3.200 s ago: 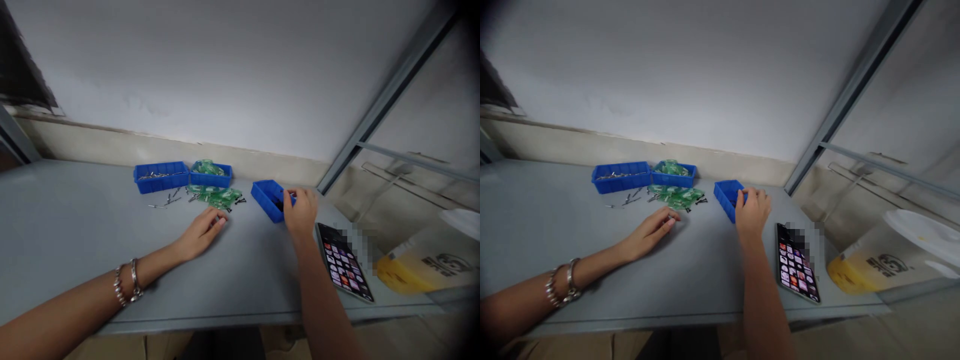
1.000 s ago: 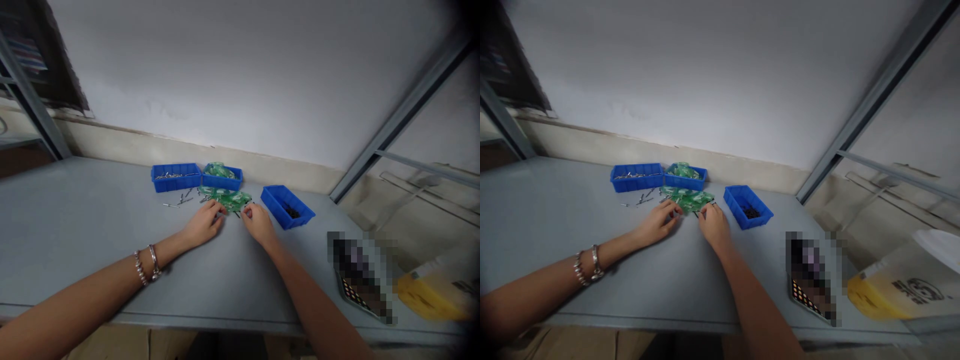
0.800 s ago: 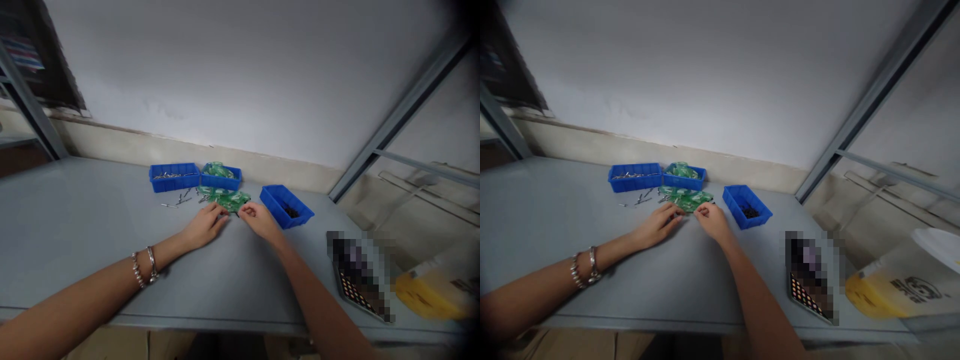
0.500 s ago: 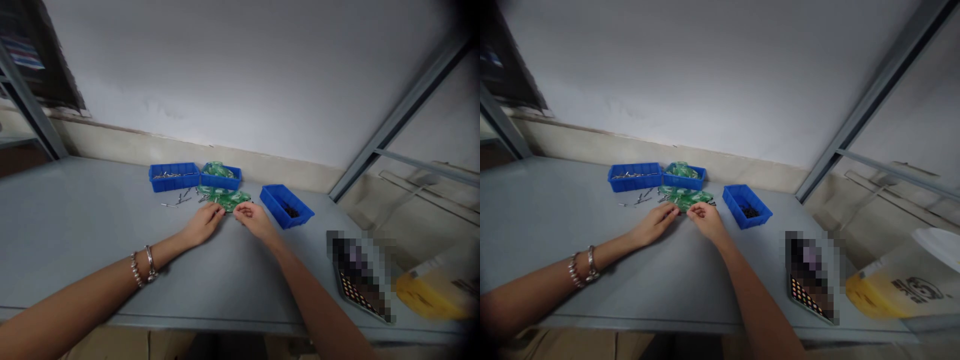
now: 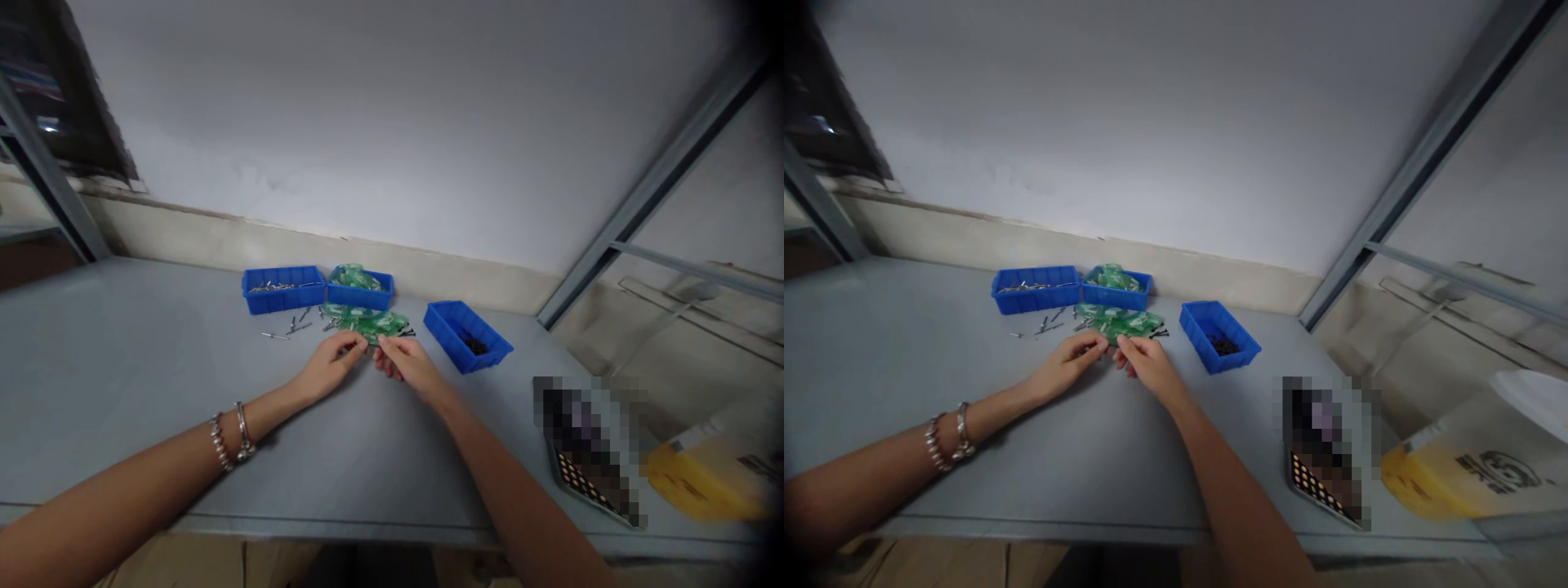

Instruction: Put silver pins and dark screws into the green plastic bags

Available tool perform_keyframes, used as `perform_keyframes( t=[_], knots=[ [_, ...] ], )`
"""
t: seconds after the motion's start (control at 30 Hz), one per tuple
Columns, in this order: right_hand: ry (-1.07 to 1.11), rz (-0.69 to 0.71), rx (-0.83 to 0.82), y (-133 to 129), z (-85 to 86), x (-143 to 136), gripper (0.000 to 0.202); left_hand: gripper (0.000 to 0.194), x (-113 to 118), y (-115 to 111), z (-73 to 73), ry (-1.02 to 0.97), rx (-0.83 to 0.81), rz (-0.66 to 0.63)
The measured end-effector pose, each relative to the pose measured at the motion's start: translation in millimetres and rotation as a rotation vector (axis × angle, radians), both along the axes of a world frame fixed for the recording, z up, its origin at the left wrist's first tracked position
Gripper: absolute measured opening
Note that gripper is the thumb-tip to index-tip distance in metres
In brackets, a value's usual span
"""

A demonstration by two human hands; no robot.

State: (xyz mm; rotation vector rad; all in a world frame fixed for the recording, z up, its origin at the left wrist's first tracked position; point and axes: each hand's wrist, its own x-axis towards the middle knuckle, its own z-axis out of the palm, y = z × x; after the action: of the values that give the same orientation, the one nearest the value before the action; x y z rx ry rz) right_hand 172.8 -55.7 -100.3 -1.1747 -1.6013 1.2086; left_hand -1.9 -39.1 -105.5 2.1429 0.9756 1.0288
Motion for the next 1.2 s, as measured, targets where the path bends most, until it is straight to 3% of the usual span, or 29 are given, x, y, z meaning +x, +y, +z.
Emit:
perform_keyframes(
  t=[0.53,0.93,1.2],
  knots=[
    [-0.013,0.042,-0.002,-4.3,4.0,-0.4,0.023,0.040,1.3,-1.2,-0.1,0.075,-0.047,0.020],
    [0.009,-0.006,-0.008,2.3,-5.5,2.0,0.045,0.031,1.3,-2.8,1.6,-0.050,-0.037,0.010],
    [0.066,-0.012,-0.029,-2.2,1.0,0.3,0.040,0.025,1.7,-3.4,-0.6,-0.047,0.048,0.012]
  ],
)
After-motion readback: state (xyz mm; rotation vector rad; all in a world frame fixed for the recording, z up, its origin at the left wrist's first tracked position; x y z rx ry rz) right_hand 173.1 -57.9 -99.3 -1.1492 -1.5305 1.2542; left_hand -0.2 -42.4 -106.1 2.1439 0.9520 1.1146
